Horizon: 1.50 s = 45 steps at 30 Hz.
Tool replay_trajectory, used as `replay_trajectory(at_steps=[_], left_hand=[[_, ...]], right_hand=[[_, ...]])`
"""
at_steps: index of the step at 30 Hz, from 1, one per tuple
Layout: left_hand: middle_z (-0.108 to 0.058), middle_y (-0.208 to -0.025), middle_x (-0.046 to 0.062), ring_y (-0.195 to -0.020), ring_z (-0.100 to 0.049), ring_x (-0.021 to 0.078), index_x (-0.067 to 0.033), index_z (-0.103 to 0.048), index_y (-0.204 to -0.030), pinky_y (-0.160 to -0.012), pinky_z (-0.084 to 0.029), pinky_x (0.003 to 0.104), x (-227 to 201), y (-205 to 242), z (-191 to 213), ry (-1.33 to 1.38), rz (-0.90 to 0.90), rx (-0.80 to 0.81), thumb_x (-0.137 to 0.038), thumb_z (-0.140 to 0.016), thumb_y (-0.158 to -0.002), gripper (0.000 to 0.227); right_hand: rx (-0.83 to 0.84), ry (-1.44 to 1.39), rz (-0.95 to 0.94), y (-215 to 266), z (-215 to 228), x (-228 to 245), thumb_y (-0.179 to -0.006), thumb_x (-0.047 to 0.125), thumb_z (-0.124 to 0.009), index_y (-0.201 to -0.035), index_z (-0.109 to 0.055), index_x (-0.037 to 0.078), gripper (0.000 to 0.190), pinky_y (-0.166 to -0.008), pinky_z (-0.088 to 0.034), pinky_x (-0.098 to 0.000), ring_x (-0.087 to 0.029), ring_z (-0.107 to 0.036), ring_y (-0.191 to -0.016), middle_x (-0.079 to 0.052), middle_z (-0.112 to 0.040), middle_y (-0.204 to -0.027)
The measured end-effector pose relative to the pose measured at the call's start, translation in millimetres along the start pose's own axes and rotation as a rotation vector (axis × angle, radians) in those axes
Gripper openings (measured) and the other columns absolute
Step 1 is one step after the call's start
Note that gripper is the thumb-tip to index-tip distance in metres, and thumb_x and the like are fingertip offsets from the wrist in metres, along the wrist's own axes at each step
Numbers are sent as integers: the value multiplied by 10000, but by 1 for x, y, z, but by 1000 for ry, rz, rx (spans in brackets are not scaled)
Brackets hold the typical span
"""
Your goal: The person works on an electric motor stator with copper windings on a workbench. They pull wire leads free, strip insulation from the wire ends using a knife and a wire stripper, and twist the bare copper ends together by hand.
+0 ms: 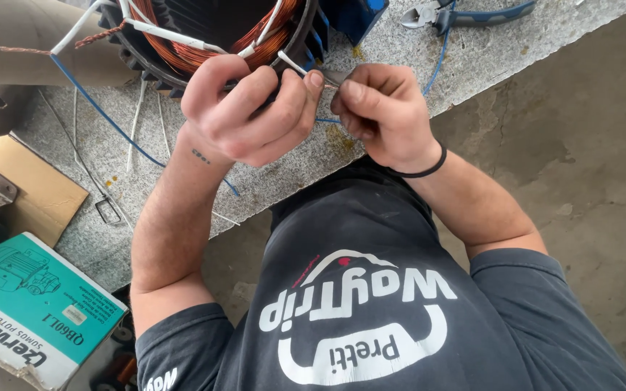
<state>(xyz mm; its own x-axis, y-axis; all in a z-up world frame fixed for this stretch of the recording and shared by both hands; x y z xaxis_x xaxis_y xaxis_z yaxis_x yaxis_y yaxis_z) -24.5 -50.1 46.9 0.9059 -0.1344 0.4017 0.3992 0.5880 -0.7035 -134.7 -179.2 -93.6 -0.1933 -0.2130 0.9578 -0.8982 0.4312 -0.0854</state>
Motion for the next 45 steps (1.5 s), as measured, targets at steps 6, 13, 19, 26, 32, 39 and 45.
replay_trajectory(at_steps=[6, 13, 19, 26, 32, 39, 45], left_hand=[[-636, -969, -73, -852, -568, 104, -170, -727, -898, -704, -428, 260, 0, 0, -2, 6, -2, 28, -38, -816, -885, 159], [-652, -965, -76, -841, -573, 105, -166, -766, -939, -713, -436, 265, 2, -2, -2, 19, 25, 45, -60, -808, -882, 127], [-648, -953, -77, -829, -574, 104, -167, -766, -925, -710, -436, 265, 2, -3, -1, 18, 27, 33, -51, -809, -877, 132], [-641, -954, -79, -834, -571, 100, -175, -717, -874, -700, -429, 265, 0, -1, -2, 4, 23, 31, -60, -837, -889, 167], [-643, -954, -68, -821, -578, 107, -164, -732, -882, -696, -417, 267, 0, 5, -3, 28, 21, 12, -31, -833, -887, 167], [-644, -938, -62, -807, -577, 110, -139, -763, -914, -707, -439, 271, 0, -2, -4, 39, 23, 35, -14, -823, -863, 148], [-640, -942, -62, -816, -581, 109, -148, -763, -916, -715, -434, 271, 0, -1, -3, 27, -11, 8, -35, -829, -871, 139]], right_hand=[[11, -468, -404, 6, -4, -5, -1060, 212, -687, -1004, -681, -24, 242, -546, -402, -252, -121, -585, -655, -103, -689, -857], [3, 948, 672, -5, -20, 86, -1016, 200, -796, -1196, -653, 10, 298, -731, -520, -351, -235, -677, -864, -105, -701, -1010], [-48, 1140, 929, 0, -20, 76, -983, 88, -834, -1204, -706, 61, 257, -747, -500, -357, -219, -695, -865, -46, -733, -1011], [-105, -272, -156, 8, -9, -13, -1077, 240, -684, -991, -670, 18, 238, -634, -485, -263, -126, -626, -688, -59, -699, -880], [-28, 25, -69, -5, -8, 37, -1043, 341, -729, -1137, -610, -28, 399, -672, -477, -265, -154, -643, -781, -73, -667, -949], [-162, 1069, 915, -1, -12, 71, -1036, 165, -848, -1249, -621, 51, 332, -767, -548, -333, -225, -726, -906, -78, -694, -1121], [-107, 1086, 1002, 6, -21, 65, -1003, 113, -853, -1165, -704, 71, 224, -645, -483, -295, -148, -718, -756, -22, -747, -958]])
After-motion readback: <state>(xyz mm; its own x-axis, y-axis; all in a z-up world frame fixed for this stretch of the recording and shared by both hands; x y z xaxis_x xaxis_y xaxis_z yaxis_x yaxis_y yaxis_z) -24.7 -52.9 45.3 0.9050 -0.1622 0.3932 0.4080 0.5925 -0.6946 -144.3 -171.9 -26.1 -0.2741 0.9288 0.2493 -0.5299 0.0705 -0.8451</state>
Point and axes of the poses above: each hand's wrist, its own y-axis away from the middle knuckle, its own z-axis out of the back of the hand, x = y × z, the point moved 6 cm from there along -y, towards the middle knuckle
